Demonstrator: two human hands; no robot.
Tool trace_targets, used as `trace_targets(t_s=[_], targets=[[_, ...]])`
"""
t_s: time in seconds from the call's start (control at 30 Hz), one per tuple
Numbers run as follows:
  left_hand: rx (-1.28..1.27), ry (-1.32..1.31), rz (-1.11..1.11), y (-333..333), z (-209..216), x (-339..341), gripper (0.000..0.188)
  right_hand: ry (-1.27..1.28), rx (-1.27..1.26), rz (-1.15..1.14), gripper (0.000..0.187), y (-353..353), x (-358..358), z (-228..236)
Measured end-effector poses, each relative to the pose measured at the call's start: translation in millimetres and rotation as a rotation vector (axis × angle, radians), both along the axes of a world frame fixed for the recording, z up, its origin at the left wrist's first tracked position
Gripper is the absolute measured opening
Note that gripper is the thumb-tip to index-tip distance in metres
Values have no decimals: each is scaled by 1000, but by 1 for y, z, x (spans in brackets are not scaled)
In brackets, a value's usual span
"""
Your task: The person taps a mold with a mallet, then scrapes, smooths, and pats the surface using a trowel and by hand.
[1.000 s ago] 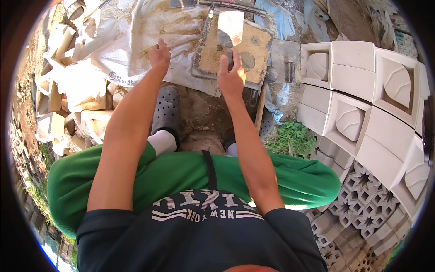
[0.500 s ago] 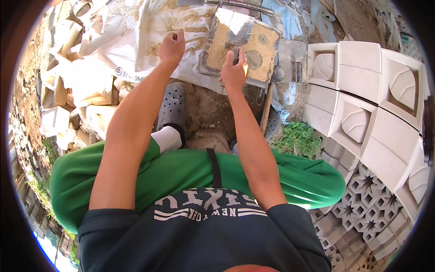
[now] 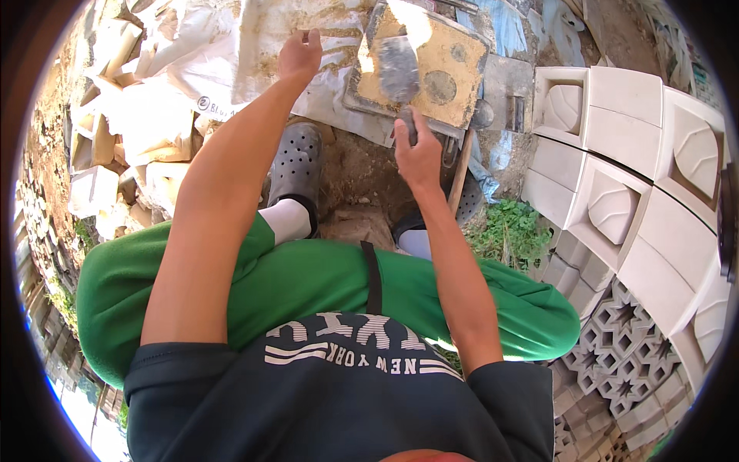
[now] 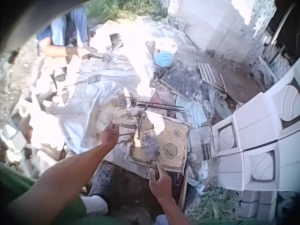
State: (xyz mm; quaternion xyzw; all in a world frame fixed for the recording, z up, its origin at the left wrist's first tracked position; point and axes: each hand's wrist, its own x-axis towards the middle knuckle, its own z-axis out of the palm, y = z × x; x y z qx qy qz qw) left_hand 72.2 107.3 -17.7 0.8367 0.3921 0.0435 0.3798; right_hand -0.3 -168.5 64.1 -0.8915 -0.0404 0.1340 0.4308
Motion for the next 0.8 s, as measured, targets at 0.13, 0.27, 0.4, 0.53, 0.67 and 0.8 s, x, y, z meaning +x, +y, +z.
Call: trace_targets(t_s=[0.13, 0.27, 0.4, 0.53, 0.67, 0.8], targets=[[-6, 22, 22, 6, -9, -12, 50, -8, 63, -15, 51, -2, -6, -4], [-8, 13, -7, 2, -14, -24, 50, -106, 9, 17, 49, 3, -8, -11], [-63, 96, -41, -7, -7, -28, 50, -205, 5, 57, 53, 1, -7, -14], [-109, 32, -113, -33, 4, -45, 54, 67, 99, -185, 51, -1, -20, 7], [452, -396, -732, -51, 4, -67, 68, 16, 11, -246, 54, -11, -46, -3], [591, -393, -1217, -63, 20, -70, 74, 87, 64, -395, 56, -10, -68, -10]])
